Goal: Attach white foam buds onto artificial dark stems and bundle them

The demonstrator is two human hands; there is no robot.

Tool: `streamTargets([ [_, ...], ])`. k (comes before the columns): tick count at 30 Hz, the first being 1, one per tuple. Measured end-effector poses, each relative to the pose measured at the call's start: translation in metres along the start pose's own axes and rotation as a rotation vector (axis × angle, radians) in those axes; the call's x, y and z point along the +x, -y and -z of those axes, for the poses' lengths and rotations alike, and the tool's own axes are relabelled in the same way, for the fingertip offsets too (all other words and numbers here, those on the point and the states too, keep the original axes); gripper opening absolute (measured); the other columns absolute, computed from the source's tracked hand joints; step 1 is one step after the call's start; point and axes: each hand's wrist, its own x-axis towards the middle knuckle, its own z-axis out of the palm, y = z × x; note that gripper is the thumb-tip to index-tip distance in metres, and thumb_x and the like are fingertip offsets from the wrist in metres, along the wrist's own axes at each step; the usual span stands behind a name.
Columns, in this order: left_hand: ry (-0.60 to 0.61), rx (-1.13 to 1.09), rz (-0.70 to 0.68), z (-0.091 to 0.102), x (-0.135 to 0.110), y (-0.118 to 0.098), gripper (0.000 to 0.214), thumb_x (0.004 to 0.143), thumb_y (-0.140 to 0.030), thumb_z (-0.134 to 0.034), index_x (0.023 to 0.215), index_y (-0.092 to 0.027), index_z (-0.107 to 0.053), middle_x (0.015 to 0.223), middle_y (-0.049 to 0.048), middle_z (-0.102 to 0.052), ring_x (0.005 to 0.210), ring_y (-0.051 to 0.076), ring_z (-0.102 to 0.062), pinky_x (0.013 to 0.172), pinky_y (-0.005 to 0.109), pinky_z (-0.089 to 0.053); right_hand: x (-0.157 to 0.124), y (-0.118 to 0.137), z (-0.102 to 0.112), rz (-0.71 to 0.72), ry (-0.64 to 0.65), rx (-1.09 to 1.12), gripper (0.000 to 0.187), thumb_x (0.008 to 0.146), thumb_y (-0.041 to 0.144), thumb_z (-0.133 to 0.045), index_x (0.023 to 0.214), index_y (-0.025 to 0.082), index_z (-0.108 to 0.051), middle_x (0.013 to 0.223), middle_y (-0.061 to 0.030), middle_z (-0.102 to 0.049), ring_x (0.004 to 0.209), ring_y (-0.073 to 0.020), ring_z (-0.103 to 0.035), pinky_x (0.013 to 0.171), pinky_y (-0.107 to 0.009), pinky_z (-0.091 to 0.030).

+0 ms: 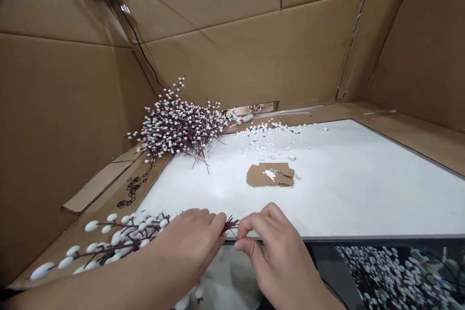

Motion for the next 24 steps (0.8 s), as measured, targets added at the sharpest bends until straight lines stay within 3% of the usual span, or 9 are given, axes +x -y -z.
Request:
streamTargets([
  [3,-0.046,-0.011,0.061,-0.001,0.001,-0.001,0.027,0.060,-0.010,-0.057,0.083,-0.015,-0.045,0.084,0.0071,-0.058,0.077,0.024,-0.057,0.067,0.038,-0.046,-0.003,0.008,-0.008,-0.001,-0.112,-0.034,0.013,0.081,0.025,-0.053,0.068,0.024,-0.055,0.065,0.0022,-0.054,0.062,-0.0133,-0.052,0.054,-0.023,-0.043],
  [7,-0.012,0.037,0.029,0.002,0.000,0.002,0.045,0.045,-0.010,-0.070,0.083,-0.015,-0.046,0.086,0.0068,-0.057,0.073,0.024,-0.056,0.062,0.034,-0.045,-0.008,0.012,-0.025,0.135,-0.206,0.020,0.010,0.082,0.019,-0.050,0.073,0.023,-0.055,0.063,0.0019,-0.056,0.062,-0.0137,-0.050,0.053,-0.023,-0.041],
  [10,-0.078,0.027,0.058,0.002,-0.003,0.006,0.031,0.059,-0.017,-0.063,0.085,-0.017,-0.047,0.079,0.0048,-0.057,0.067,0.021,-0.056,0.057,0.031,-0.043,-0.008,0.006,-0.035,0.033,-0.187,0.180,0.007,0.081,0.022,-0.052,0.074,0.022,-0.054,0.069,0.0007,-0.056,0.065,-0.0141,-0.048,0.058,-0.024,-0.040],
  [13,-0.135,-0.042,0.124,0.000,-0.006,0.008,0.013,0.074,-0.020,-0.051,0.085,-0.018,-0.046,0.074,0.0031,-0.057,0.063,0.018,-0.055,0.056,0.028,-0.040,-0.003,0.000,-0.036,-0.248,-0.022,0.610,0.019,0.080,0.036,-0.052,0.069,0.021,-0.052,0.068,0.0008,-0.051,0.059,-0.0121,-0.042,0.054,-0.023,-0.036],
  [16,-0.157,-0.095,0.149,0.000,-0.008,0.007,0.006,0.079,-0.021,-0.046,0.084,-0.018,-0.047,0.075,0.0031,-0.059,0.063,0.017,-0.055,0.057,0.026,-0.039,0.004,-0.002,-0.033,-0.498,0.174,1.256,0.027,0.076,0.041,-0.059,0.067,0.017,-0.052,0.066,0.0020,-0.049,0.052,-0.0069,-0.034,0.046,-0.019,-0.028],
  [20,-0.163,-0.114,0.203,0.006,-0.008,0.003,0.007,0.080,-0.023,-0.046,0.085,-0.018,-0.048,0.074,0.0032,-0.059,0.062,0.016,-0.055,0.058,0.026,-0.040,0.007,0.002,-0.030,-0.878,0.391,2.046,0.023,0.061,0.017,-0.075,0.070,0.015,-0.054,0.064,0.0052,-0.050,0.048,-0.0027,-0.034,0.043,-0.014,-0.026],
  [24,-0.257,-0.081,0.226,0.005,-0.006,0.000,0.005,0.078,-0.017,-0.047,0.082,-0.018,-0.048,0.070,0.0021,-0.058,0.063,0.017,-0.055,0.065,0.030,-0.043,0.008,0.012,-0.021,-1.096,0.417,2.462,0.020,0.066,0.006,-0.067,0.075,0.016,-0.052,0.067,0.0037,-0.056,0.048,-0.0025,-0.039,0.041,-0.012,-0.026],
])
